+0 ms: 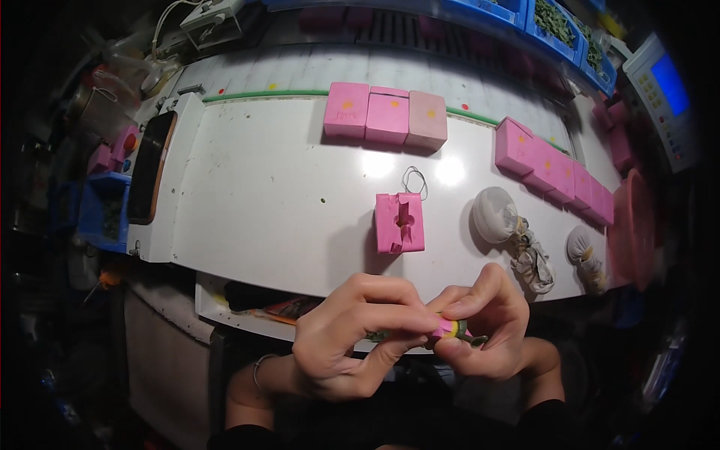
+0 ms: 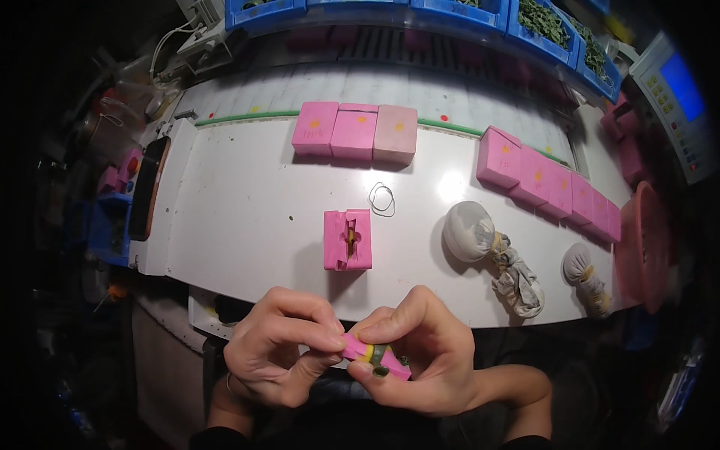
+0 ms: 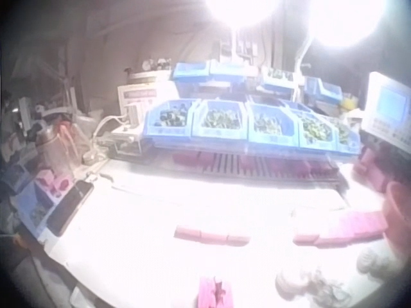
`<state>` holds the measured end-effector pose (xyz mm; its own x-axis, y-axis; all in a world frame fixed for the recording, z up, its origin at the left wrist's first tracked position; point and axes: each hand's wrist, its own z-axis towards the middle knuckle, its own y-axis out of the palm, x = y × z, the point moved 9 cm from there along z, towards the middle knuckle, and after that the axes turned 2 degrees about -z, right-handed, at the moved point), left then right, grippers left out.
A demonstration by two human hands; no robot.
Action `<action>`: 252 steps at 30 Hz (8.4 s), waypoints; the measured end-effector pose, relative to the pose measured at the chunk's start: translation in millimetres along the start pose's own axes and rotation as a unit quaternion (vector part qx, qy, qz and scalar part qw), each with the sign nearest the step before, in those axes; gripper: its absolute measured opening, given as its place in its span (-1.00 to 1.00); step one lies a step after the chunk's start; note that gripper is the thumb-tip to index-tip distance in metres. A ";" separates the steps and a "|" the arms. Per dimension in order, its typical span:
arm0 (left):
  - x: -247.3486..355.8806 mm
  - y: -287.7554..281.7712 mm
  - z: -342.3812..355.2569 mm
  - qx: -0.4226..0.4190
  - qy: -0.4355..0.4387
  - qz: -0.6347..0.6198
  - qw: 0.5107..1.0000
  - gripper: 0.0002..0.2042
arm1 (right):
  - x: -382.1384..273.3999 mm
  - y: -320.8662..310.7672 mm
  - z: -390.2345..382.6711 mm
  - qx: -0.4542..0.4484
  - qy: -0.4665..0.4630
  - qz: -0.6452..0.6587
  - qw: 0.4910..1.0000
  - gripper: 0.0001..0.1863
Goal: The person cleans small green wax plant models by hand, places a wax model inside a pink rubber mold, and applies pressure using a circular tool.
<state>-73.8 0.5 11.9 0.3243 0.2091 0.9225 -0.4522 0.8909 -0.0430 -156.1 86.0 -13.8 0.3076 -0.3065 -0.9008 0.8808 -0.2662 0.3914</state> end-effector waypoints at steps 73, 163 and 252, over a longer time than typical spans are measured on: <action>-24.1 -5.1 7.6 0.097 -0.004 0.091 0.991 -0.57 | -48.6 -13.2 30.8 -0.024 -0.059 -0.506 0.860 -0.71; -69.6 7.3 17.2 0.218 -0.232 -0.361 0.876 -0.69 | -121.9 -198.0 37.7 0.300 -0.134 -0.372 0.868 -0.63; -87.8 -5.3 5.2 -0.093 -0.101 0.266 0.954 -0.05 | -59.8 -7.0 31.8 0.001 -0.145 -0.757 0.637 -0.38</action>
<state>-104.2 -24.6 -66.9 -0.0859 0.5864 0.8055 -0.3467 0.7403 -0.5759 -192.0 77.1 43.3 -0.9740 0.1471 -0.1721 0.0870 -0.4585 -0.8844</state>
